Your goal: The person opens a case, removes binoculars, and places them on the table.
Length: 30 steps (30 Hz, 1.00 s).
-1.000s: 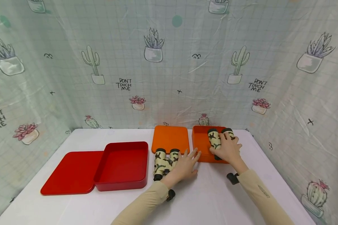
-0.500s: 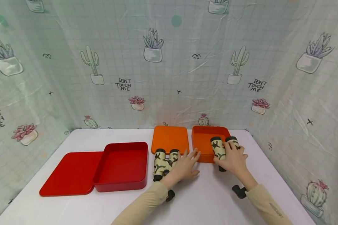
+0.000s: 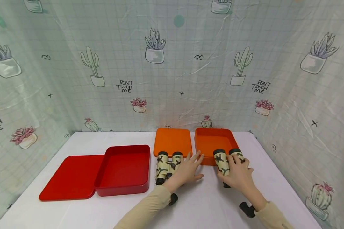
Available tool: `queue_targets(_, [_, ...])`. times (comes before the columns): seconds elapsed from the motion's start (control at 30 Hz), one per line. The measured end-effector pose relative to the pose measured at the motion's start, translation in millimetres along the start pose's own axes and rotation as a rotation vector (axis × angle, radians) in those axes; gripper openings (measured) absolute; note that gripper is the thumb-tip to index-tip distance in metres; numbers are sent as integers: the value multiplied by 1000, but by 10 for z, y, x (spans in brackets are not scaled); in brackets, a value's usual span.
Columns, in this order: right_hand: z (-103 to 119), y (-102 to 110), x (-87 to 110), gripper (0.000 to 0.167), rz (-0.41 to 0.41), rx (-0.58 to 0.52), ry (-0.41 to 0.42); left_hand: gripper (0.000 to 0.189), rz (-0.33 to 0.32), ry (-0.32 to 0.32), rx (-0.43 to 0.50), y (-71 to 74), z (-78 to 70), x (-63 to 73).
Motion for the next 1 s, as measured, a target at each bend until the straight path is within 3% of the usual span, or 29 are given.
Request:
queue_targets(0.27, [48,-18,131,68,-5,14,7,78,-21,-9,-24,6,3,1])
queue_targets(1.0, [35,-241,328,69,54,56,21,81,5,-8,-19,8,-5,7])
Point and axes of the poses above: each hand's wrist, its own x-axis away from the middle knuckle, its own y-axis out of the back of the hand, z = x × y, the point moved 1 cm from there along -x, towards the middle knuckle, and after that the axes turned 4 degrees about -x, right-handed, at the moved point
